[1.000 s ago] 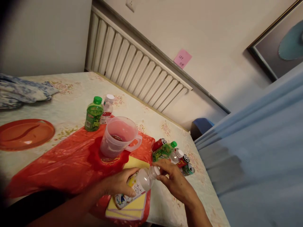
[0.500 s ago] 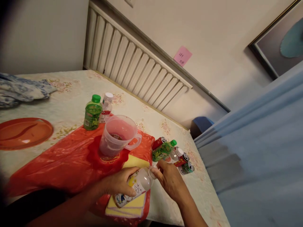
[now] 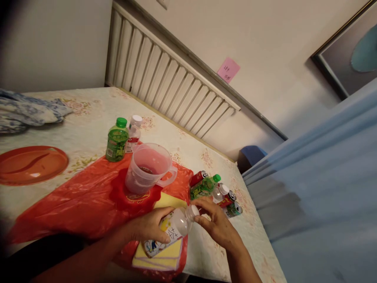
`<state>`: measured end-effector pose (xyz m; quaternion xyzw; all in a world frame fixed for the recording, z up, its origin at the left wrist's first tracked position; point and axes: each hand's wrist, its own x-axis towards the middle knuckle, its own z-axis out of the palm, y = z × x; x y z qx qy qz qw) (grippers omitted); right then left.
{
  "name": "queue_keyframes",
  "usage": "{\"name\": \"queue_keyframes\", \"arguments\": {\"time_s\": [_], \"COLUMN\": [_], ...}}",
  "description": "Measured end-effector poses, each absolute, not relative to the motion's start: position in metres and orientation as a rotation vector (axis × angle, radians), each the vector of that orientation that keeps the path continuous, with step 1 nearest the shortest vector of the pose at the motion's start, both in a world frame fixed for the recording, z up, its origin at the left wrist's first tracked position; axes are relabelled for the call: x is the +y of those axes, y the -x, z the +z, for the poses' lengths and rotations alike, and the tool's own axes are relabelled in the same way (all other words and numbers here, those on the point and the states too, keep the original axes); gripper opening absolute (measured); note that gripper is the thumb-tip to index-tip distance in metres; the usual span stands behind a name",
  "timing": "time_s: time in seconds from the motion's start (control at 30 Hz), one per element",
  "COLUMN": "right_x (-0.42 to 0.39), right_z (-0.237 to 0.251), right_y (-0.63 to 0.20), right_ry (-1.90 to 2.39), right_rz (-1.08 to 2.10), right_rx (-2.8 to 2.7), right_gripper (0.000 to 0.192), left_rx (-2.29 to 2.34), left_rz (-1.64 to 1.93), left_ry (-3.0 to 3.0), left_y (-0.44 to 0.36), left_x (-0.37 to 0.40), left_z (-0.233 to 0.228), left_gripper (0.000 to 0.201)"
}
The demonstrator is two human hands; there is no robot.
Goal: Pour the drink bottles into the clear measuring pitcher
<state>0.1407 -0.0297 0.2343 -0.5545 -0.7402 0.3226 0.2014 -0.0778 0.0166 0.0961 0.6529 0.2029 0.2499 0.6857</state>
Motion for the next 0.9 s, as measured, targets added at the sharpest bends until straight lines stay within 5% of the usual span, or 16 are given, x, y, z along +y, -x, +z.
{"name": "queue_keyframes", "arguments": {"time_s": [0.23,0.47,0.63,0.9], "right_x": [-0.032,-0.036,-0.041,-0.063], "right_z": [0.224,0.215,0.191,0.149], "right_y": [-0.128,-0.131,-0.138,-0.099], "right_ry": [1.753,1.662,1.570,1.523], "right_rz": [0.611,0.740,0.905,1.023], "right_rx": [-2.047,-1.916,-1.638,-1.333], "right_gripper": [0.041,0.045,0.067,0.050], "left_rx": [0.499,0.525,0.494,0.613], "left_rz": [0.545,0.528,0.595,0.877], "left_ry": [-1.478,-1.501,-1.434,-1.530], "left_y": [0.079,0.080,0.077,0.068], "left_x": [0.016,0.017,0.018,0.007], "left_z": [0.101,0.102,0.095,0.096], "left_gripper": [0.073,0.073,0.072,0.059]}}
